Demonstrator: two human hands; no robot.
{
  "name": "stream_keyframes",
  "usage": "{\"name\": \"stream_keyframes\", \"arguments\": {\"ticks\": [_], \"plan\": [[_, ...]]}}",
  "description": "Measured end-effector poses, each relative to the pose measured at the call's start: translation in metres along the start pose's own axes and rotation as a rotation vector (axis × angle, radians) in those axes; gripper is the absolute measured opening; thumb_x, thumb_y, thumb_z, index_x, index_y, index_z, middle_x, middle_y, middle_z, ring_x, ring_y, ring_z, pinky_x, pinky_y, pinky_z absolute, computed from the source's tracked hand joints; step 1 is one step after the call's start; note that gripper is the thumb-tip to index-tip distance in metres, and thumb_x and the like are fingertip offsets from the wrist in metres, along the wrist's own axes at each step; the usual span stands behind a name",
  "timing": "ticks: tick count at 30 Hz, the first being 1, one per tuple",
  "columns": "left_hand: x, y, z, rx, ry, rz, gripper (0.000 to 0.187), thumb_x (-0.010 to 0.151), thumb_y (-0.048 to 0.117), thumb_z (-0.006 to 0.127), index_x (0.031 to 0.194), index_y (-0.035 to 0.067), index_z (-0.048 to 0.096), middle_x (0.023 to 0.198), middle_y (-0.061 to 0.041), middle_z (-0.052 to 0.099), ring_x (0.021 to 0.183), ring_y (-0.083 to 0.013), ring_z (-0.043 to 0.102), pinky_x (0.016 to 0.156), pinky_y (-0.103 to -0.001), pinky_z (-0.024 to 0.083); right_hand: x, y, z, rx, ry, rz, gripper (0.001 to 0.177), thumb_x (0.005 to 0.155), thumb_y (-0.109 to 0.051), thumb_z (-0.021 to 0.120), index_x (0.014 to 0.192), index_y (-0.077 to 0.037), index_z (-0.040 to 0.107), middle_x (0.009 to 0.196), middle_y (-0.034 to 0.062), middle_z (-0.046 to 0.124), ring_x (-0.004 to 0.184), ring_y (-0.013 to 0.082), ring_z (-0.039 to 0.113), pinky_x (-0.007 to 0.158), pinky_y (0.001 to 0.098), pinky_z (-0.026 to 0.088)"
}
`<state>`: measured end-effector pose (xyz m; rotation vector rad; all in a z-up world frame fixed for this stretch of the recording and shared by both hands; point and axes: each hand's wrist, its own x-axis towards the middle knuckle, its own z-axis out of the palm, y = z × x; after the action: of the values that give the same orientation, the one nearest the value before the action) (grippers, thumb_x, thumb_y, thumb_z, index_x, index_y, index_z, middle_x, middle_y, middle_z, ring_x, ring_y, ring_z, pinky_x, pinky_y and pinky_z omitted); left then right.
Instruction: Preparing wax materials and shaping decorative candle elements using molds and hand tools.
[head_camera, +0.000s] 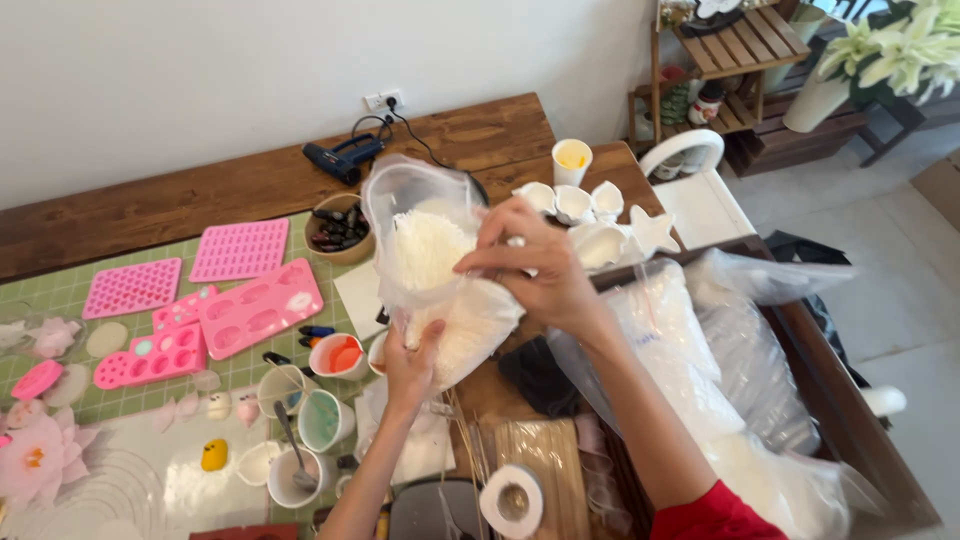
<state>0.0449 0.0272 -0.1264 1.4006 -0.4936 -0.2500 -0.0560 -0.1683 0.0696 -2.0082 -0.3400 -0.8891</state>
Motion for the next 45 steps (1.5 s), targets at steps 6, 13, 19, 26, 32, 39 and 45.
{"name": "stream_keyframes", "arguments": {"ticks": [6, 13, 19, 26, 32, 39, 45], "plan": [[-0.031, 0.018, 0.071, -0.029, 0.031, 0.017, 0.043, 0.094, 0.02, 0.078, 0.123, -0.008, 0.064, 0.111, -0.012, 0.073, 0.095, -0.0147, 0.068, 0.085, -0.029, 0.057, -0.012, -0.065, -0.072, -0.315, 0.12, -0.209, 0.021, 0.079, -0.009, 0.086, 0.099, -0.015, 0.082, 0.088, -0.0007, 0.06, 0.096, 0.0176, 0.057, 0.107, 0.0439, 0.048], [-0.058, 0.045, 0.183, -0.075, -0.179, -0.117, 0.036, 0.093, 0.031, 0.071, 0.114, 0.002, 0.066, 0.101, -0.01, 0.078, 0.079, -0.021, 0.071, 0.074, -0.034, 0.06, -0.071, -0.08, -0.148, -0.567, 0.207, -0.201, 0.019, 0.085, -0.009, 0.09, 0.101, -0.015, 0.081, 0.087, -0.0022, 0.063, 0.092, 0.0151, 0.055, 0.104, 0.0403, 0.045], [-0.064, -0.061, 0.208, 0.623, -0.381, 0.368, 0.031, 0.102, 0.036, 0.068, 0.096, 0.006, 0.074, 0.082, -0.012, 0.074, 0.084, -0.0284, 0.065, 0.083, -0.044, 0.053, -0.152, -0.005, -0.146, -0.527, 0.088, 0.129, 0.017, 0.082, 0.001, 0.081, 0.097, -0.008, 0.079, 0.084, 0.0023, 0.06, 0.088, 0.0198, 0.055, 0.086, 0.0351, 0.043], [-0.002, -0.07, 0.15, 0.02, 0.201, 0.033, 0.025, 0.101, 0.028, 0.06, 0.102, 0.007, 0.072, 0.085, -0.007, 0.074, 0.074, -0.0167, 0.07, 0.071, -0.032, 0.055, -0.169, 0.009, -0.127, -0.405, 0.174, 0.239, 0.016, 0.081, 0.001, 0.078, 0.096, -0.006, 0.077, 0.084, 0.0029, 0.063, 0.085, 0.0191, 0.055, 0.082, 0.0312, 0.042], [0.084, -0.113, 0.079, 0.612, 0.507, -0.06, 0.013, 0.088, 0.012, 0.066, 0.095, 0.006, 0.074, 0.09, -0.01, 0.072, 0.084, -0.0237, 0.067, 0.077, -0.039, 0.052, -0.189, 0.074, -0.102, -0.179, 0.202, 0.382, 0.018, 0.085, 0.005, 0.074, 0.101, -0.004, 0.077, 0.086, 0.0025, 0.063, 0.087, 0.0158, 0.056, 0.084, 0.0277, 0.043], [0.122, -0.094, 0.01, 1.537, 0.665, 0.388, 0.055, 0.058, 0.03, 0.077, 0.105, 0.001, 0.073, 0.101, -0.017, 0.074, 0.097, -0.0342, 0.071, 0.085, -0.051, 0.041, -0.213, 0.108, -0.105, 0.082, 0.308, 0.472, 0.02, 0.089, 0.01, 0.07, 0.107, 0.003, 0.074, 0.094, 0.0043, 0.061, 0.093, 0.0141, 0.055, 0.087, 0.0251, 0.043], [0.137, -0.105, -0.046, 1.264, 0.17, -0.448, 0.035, 0.086, 0.04, 0.08, 0.103, 0.01, 0.075, 0.095, -0.019, 0.074, 0.092, -0.0388, 0.072, 0.083, -0.049, 0.053, -0.215, 0.108, -0.103, 0.136, 0.343, 0.478, 0.019, 0.091, 0.009, 0.069, 0.109, 0.003, 0.074, 0.097, 0.0051, 0.062, 0.094, 0.0139, 0.056, 0.088, 0.0248, 0.043]]}}
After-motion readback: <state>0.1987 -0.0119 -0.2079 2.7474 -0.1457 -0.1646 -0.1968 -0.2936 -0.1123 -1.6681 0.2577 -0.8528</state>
